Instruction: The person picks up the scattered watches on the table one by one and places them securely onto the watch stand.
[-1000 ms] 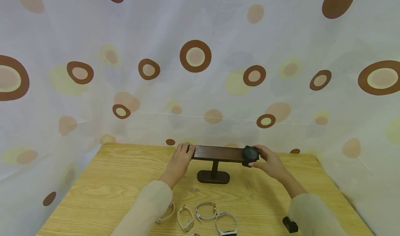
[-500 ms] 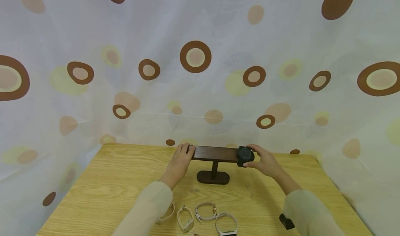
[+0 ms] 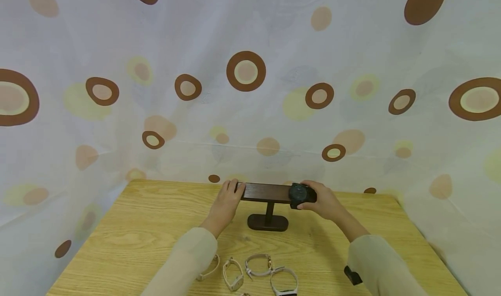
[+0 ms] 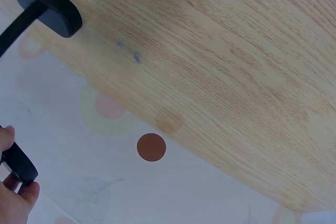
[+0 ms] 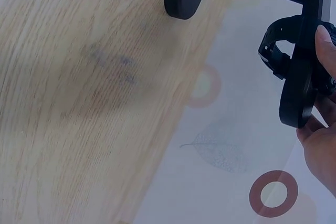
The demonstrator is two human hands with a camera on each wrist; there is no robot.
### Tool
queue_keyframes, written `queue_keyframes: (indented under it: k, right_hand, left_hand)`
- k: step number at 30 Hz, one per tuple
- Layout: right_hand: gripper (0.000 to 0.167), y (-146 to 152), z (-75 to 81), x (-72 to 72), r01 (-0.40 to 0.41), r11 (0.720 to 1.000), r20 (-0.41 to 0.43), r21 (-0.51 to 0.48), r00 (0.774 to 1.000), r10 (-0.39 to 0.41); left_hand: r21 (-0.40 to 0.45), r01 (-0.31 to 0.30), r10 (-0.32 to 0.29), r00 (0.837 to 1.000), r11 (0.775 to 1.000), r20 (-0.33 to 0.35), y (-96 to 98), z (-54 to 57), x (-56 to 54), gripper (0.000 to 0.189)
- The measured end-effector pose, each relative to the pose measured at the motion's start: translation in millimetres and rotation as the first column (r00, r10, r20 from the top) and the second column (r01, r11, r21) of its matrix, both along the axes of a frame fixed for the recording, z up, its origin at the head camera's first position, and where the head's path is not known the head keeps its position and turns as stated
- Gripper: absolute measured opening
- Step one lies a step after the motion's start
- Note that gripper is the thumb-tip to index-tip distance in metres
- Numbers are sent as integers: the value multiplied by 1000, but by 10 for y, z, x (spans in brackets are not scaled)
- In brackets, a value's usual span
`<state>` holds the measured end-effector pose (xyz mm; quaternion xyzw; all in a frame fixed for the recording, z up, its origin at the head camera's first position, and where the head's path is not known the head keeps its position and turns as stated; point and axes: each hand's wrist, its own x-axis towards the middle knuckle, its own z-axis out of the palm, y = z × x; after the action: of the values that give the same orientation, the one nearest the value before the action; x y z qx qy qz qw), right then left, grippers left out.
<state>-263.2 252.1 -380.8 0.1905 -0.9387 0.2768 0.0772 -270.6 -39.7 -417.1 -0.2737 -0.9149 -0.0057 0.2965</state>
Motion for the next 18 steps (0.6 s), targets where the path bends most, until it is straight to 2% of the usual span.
queue_keyframes:
  k: [5, 18]
  right_hand:
    - [61, -58, -4, -8, -14, 1000, -6, 1, 1000, 14]
    - [64, -177, -19, -5, 11, 1000, -1, 6, 1000, -11]
  left_hand:
    - [-4, -4, 4, 1000, 1000, 5, 1, 7, 7, 55]
    - [-22, -20, 21, 1000, 1000, 19, 5, -3, 7, 57]
